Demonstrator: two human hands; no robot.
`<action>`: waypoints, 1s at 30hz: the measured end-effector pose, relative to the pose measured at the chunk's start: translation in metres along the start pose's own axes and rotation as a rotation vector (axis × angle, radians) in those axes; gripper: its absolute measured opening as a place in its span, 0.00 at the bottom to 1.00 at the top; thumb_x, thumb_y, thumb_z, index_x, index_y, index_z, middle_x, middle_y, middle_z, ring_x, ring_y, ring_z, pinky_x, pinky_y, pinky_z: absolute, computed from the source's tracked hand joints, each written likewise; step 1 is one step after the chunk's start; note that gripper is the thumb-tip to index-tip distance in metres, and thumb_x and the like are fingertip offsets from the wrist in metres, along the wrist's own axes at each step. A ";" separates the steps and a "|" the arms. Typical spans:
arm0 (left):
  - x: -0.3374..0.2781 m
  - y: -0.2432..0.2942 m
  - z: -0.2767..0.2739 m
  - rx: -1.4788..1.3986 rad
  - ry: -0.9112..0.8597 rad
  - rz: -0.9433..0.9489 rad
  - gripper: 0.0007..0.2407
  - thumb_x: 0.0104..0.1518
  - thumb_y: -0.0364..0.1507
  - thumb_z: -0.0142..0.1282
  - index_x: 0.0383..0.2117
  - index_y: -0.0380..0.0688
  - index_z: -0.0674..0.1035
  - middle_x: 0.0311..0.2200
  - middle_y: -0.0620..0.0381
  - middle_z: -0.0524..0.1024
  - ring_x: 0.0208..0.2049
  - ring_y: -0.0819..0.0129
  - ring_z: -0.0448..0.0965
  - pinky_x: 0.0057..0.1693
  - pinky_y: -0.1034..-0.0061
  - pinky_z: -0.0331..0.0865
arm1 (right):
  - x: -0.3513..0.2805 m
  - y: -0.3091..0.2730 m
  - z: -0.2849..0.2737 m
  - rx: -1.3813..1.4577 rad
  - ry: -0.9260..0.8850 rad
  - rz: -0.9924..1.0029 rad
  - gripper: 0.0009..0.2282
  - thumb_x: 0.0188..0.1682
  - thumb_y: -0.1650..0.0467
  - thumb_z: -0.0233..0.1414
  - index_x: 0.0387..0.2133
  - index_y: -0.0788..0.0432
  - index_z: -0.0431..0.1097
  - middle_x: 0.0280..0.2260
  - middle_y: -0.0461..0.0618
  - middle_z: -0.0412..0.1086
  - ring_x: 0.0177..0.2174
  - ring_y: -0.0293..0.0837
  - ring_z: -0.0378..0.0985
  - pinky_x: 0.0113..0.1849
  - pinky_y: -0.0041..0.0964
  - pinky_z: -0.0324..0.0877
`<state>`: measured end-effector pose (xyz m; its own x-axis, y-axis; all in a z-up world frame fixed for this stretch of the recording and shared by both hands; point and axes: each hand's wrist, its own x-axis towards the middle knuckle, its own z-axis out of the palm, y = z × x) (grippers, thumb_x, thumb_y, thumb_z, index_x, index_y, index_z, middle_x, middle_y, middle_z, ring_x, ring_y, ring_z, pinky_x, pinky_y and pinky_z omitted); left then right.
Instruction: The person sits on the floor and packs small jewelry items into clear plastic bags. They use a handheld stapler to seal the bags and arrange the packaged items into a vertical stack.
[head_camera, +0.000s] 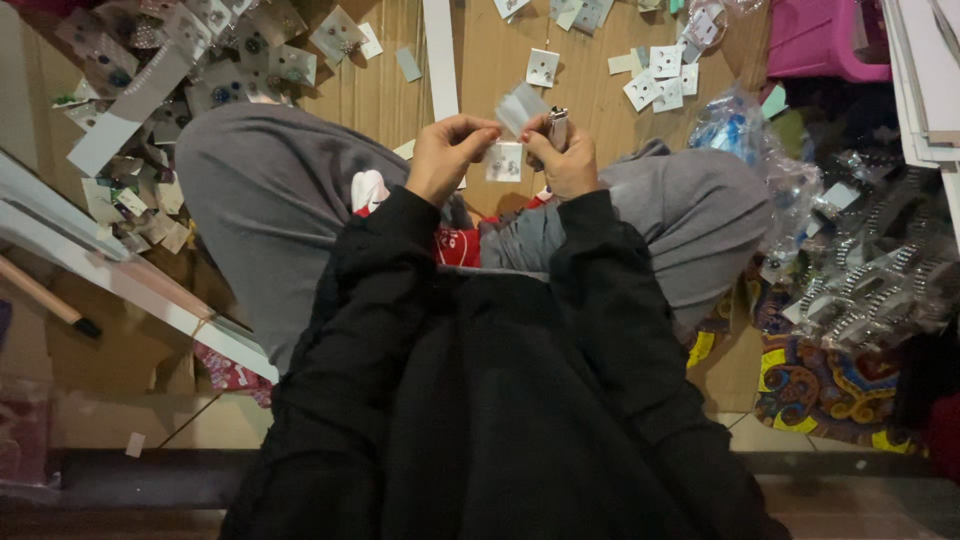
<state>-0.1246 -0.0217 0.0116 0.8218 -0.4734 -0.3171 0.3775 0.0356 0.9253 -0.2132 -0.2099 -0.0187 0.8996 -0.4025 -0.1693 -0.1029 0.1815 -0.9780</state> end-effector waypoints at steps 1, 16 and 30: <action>-0.001 0.001 0.002 0.002 0.001 0.001 0.06 0.56 0.26 0.65 0.38 0.46 0.87 0.25 0.57 0.83 0.26 0.79 0.78 0.35 0.85 0.77 | -0.004 -0.014 0.005 0.002 -0.001 -0.001 0.04 0.49 0.77 0.61 0.36 0.62 0.75 0.23 0.49 0.72 0.19 0.38 0.76 0.22 0.27 0.72; -0.026 0.065 0.017 -0.150 -0.030 -0.095 0.10 0.57 0.21 0.52 0.37 0.44 0.87 0.18 0.60 0.74 0.19 0.81 0.70 0.31 0.85 0.77 | -0.016 -0.041 0.007 -0.090 -0.033 -0.126 0.05 0.47 0.81 0.55 0.34 0.66 0.77 0.22 0.52 0.72 0.22 0.39 0.77 0.22 0.28 0.70; -0.001 0.007 0.006 0.080 -0.104 0.033 0.10 0.56 0.21 0.56 0.39 0.51 0.85 0.28 0.59 0.84 0.25 0.79 0.79 0.33 0.85 0.79 | -0.014 -0.031 -0.001 -0.193 -0.027 0.000 0.07 0.46 0.77 0.64 0.36 0.60 0.76 0.26 0.46 0.75 0.21 0.34 0.75 0.24 0.24 0.72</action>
<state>-0.1249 -0.0265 0.0197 0.7830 -0.5620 -0.2664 0.3119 -0.0158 0.9500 -0.2229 -0.2111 0.0139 0.9105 -0.3777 -0.1683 -0.1797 0.0052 -0.9837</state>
